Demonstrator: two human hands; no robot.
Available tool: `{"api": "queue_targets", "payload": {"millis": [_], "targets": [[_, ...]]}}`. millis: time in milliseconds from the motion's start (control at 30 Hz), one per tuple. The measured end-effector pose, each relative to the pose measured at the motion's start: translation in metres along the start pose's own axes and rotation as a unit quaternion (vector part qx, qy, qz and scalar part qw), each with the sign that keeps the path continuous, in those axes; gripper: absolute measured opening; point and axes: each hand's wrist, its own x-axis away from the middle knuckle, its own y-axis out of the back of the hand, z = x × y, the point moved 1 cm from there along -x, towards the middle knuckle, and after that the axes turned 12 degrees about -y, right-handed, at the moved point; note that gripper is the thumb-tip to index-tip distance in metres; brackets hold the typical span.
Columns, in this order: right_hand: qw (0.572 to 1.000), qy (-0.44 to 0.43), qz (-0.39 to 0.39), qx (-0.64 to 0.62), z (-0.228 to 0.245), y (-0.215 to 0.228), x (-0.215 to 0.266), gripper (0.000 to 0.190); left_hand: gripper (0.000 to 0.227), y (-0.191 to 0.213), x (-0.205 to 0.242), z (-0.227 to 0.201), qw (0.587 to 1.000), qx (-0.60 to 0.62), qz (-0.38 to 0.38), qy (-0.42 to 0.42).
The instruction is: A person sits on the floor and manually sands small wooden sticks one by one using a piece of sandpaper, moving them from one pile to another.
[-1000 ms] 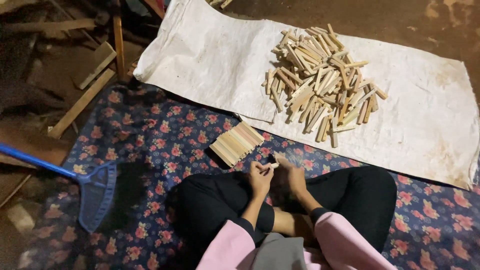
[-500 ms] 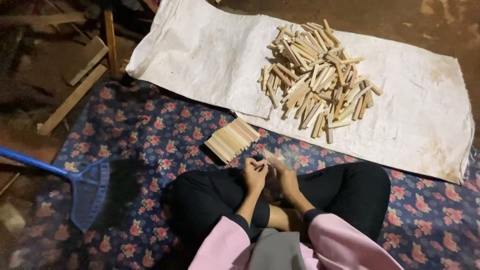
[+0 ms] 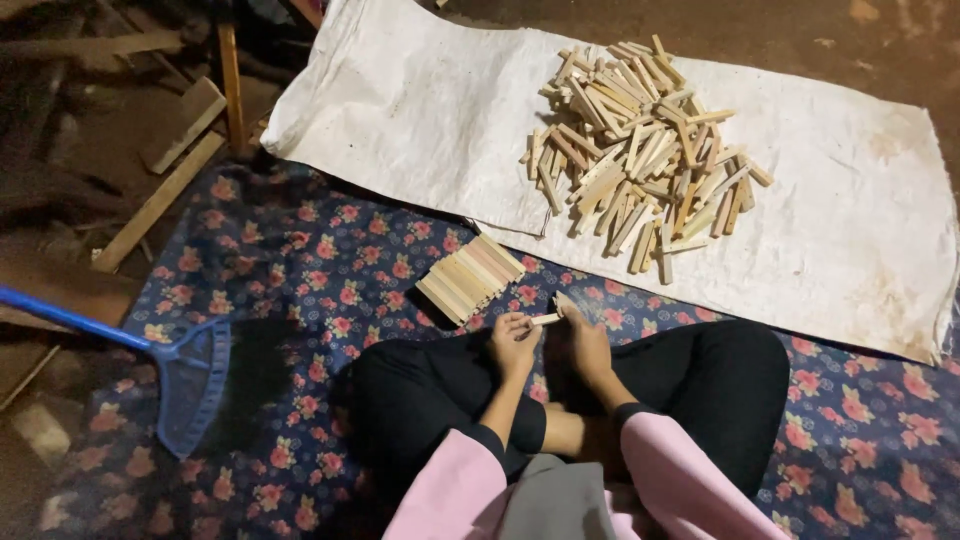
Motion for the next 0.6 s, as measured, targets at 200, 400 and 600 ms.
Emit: {"api": "queue_targets", "payload": {"millis": [200,400,600], "targets": [[1.000,-0.018,0.020,-0.004,0.001,0.005,-0.002,0.049,0.055,-0.002,-0.004,0.025,0.998,0.024,-0.029,0.056],[0.997,-0.045,0.069,0.002,-0.004,0.003,-0.002,0.043,0.037,-0.005,-0.006,0.044,0.997,0.026,-0.028,0.066],[0.974,-0.162,0.090,-0.132,-0.027,-0.015,-0.024,0.025,0.048,-0.003,0.004,-0.005,1.000,0.020,-0.015,0.003]]}}
